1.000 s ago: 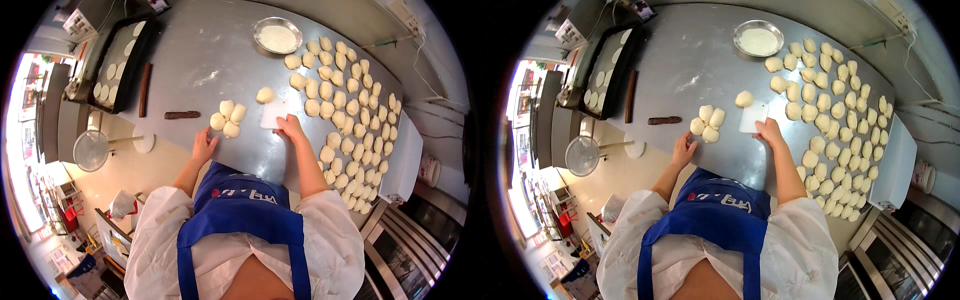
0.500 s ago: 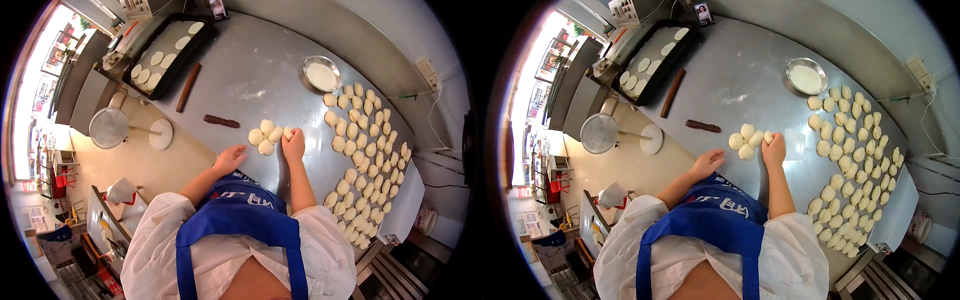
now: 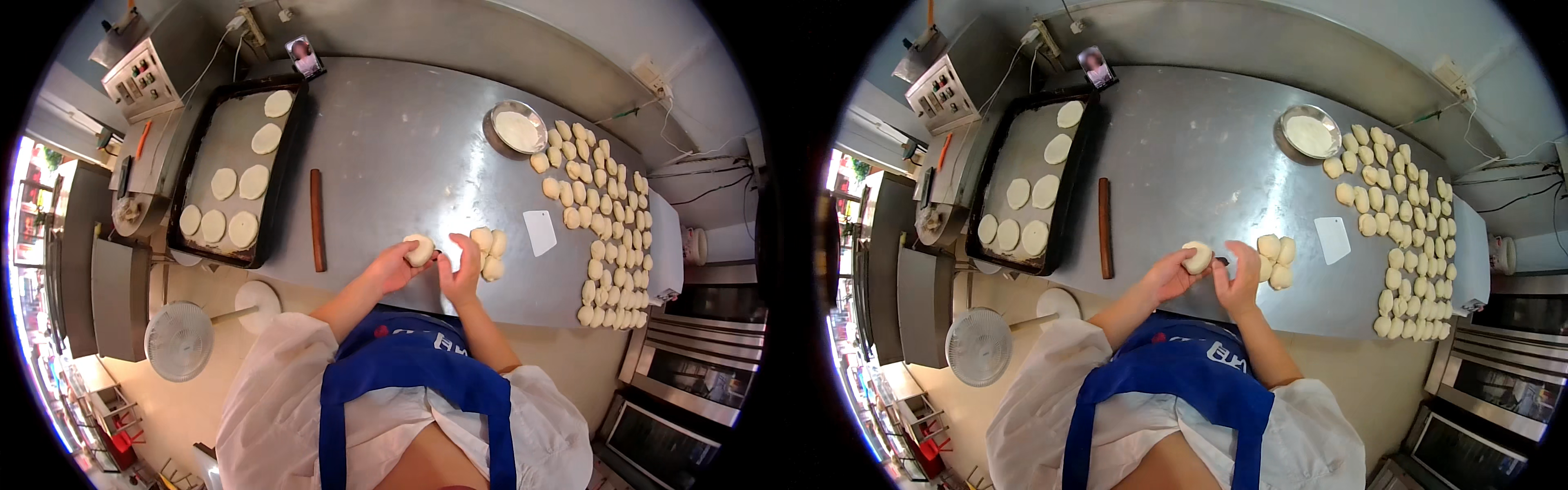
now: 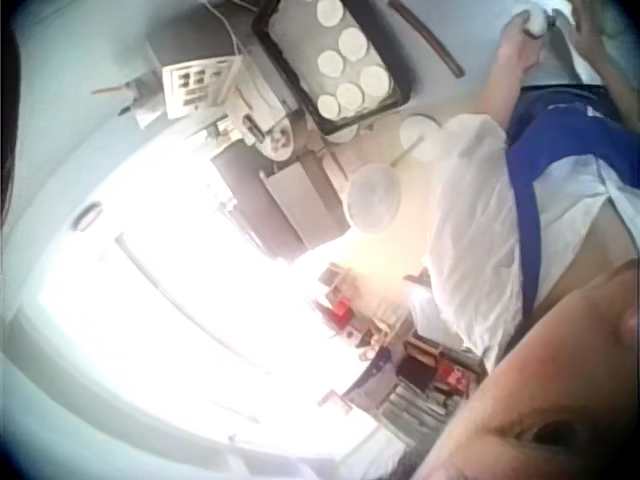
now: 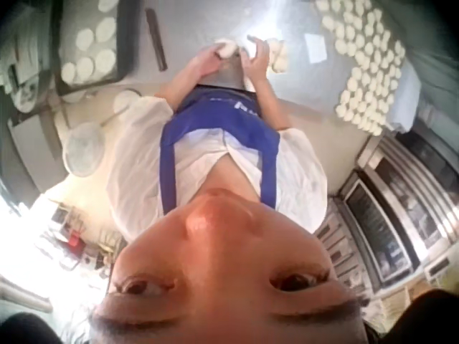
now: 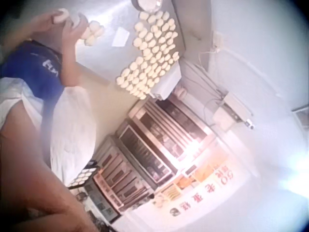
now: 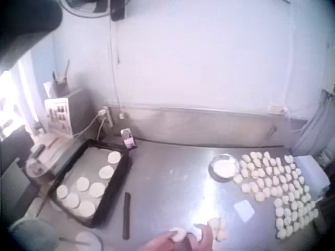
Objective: The person prepares flatbread by flattening dough balls using a rolling pin and placing them onto a baking tray. The person then picks up several dough balls, flattens them by hand, stuffs them with a dark filling, and seals them into round buns.
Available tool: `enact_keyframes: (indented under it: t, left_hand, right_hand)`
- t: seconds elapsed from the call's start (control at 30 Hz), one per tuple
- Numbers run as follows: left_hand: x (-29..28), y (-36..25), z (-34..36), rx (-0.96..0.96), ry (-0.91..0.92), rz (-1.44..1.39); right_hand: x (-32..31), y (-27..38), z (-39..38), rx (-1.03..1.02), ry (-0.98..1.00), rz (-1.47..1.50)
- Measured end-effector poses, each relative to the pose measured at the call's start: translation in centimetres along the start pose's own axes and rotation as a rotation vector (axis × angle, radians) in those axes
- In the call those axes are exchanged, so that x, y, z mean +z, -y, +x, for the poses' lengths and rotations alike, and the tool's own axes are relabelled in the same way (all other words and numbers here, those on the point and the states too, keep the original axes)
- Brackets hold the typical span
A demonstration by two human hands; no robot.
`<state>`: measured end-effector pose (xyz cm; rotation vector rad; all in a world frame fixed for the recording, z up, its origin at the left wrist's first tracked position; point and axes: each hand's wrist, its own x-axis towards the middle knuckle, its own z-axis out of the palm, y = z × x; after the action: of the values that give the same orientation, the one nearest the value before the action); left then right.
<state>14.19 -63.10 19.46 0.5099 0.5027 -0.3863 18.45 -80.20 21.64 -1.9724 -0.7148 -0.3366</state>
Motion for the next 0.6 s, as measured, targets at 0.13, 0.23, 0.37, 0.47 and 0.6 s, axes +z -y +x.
enact_keyframes:
  t: [0.13, 0.23, 0.37, 0.47, 0.6]
  left_hand:
    - [3.8, -1.2, -3.1, -0.032, -0.028, 0.294]
    - [6.9, -3.3, -5.0, -0.035, 0.023, 0.371]
    - [7.2, -1.5, -4.2, 0.215, 0.219, 0.224]
    - [5.7, -0.9, -3.1, 0.502, 0.067, 0.555]
    - [7.2, -3.7, -4.3, 0.333, -0.042, 0.060]
  right_hand:
    - [1.6, 0.8, 1.8, 0.124, 0.151, -0.004]
    - [2.2, 2.6, 2.6, 0.155, 0.035, 0.139]
    - [2.7, 2.6, 4.0, 0.614, -0.284, 0.638]
    - [4.3, 4.1, 4.8, 0.501, -0.243, 0.600]
    - [3.2, 4.8, 5.2, 0.089, 0.077, 0.419]
